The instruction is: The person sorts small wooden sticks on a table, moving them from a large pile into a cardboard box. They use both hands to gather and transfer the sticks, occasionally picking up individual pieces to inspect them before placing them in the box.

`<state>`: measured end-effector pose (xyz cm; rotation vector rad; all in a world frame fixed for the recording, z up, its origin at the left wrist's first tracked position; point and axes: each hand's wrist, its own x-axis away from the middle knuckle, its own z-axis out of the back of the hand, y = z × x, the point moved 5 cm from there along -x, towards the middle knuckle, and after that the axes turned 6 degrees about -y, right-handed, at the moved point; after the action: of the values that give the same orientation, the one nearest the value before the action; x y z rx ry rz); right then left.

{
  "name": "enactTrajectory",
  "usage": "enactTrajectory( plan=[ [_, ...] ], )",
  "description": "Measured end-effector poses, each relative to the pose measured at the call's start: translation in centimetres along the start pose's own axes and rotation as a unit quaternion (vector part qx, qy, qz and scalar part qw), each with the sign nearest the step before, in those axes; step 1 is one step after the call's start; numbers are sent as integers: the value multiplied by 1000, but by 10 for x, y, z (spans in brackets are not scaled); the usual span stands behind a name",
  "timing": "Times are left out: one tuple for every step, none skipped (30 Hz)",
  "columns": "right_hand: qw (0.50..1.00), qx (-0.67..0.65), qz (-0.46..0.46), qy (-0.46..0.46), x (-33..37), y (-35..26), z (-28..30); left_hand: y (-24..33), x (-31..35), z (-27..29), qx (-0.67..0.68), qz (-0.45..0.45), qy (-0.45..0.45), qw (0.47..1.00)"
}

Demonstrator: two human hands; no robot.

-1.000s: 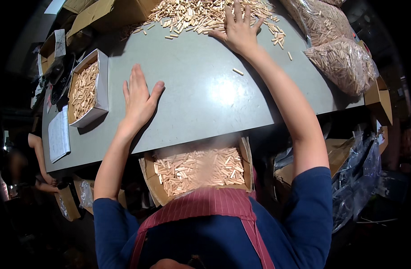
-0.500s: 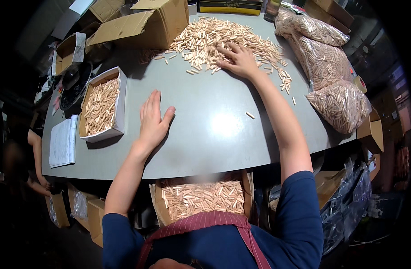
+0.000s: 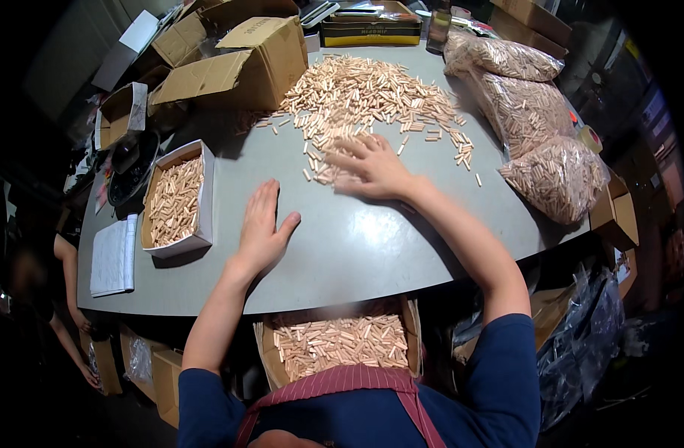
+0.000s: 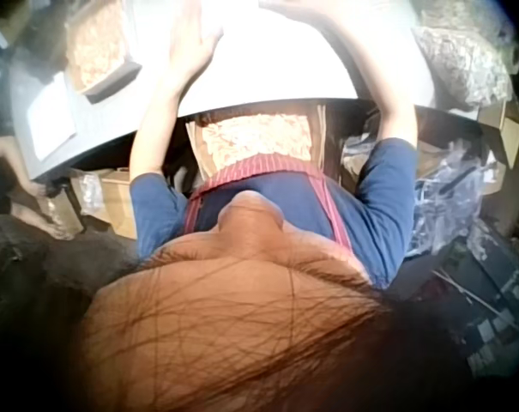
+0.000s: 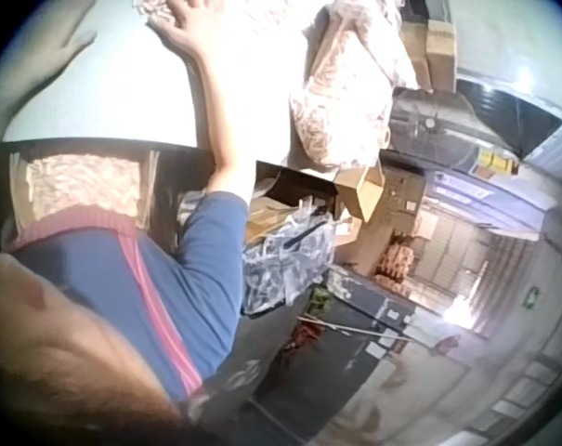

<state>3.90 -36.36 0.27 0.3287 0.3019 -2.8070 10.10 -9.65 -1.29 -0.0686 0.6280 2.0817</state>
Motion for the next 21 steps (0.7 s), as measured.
enactTrajectory(
  plan=[
    [1000,5,8,6,3,-8,0,3,0,1,1,-4,-6,1000],
    [1000,13,13,9,8,-14,0,8,-2,1,6,-10,-15,1000],
    [1000,5,17,-8,7,-26,0,10,0,3,6,-10,-23,1000],
    [1000,7,21,-12,8,-33,-4,12,1,5,7,-9,-31,999],
    [999,9,24,-21,11,-42,-4,18,1,7,5,-27,-35,999],
    [999,8,30,-30,12,-52,-4,22,1,8,2,-42,-39,998],
    [999,17,37,-34,13,-63,-5,25,2,9,-2,-57,-43,997],
    [998,19,47,-22,15,-75,-3,29,2,9,-7,-71,-47,996],
    [998,18,57,-13,17,-84,-2,33,2,9,-12,-88,-51,995],
    [998,16,68,-4,19,-92,-3,37,2,9,-17,-104,-55,993],
    [996,26,80,16,20,-99,-5,40,2,10,-10,-114,-60,992],
    [996,30,79,9,23,-103,-6,42,3,12,-4,-124,-65,990],
    [996,28,89,7,23,-105,-4,45,3,14,3,-134,-70,988],
    [995,26,99,5,23,-105,-3,47,2,15,9,-135,-74,988],
    [995,21,96,-6,22,-103,-3,49,2,16,15,-136,-78,988],
    [995,17,93,-16,22,-101,-4,50,1,16,21,-137,-82,987],
    [995,12,92,-26,21,-100,-5,48,2,14,8,-131,-86,988],
    [996,18,78,-26,21,-97,-4,45,3,9,-5,-124,-91,988],
    [997,25,64,-26,21,-93,-3,43,4,7,-18,-118,-96,988],
    [998,32,48,-25,22,-89,-2,44,5,6,-36,-116,-103,987],
    [998,21,30,-44,23,-83,-5,46,6,6,-54,-114,-111,986]
  ],
)
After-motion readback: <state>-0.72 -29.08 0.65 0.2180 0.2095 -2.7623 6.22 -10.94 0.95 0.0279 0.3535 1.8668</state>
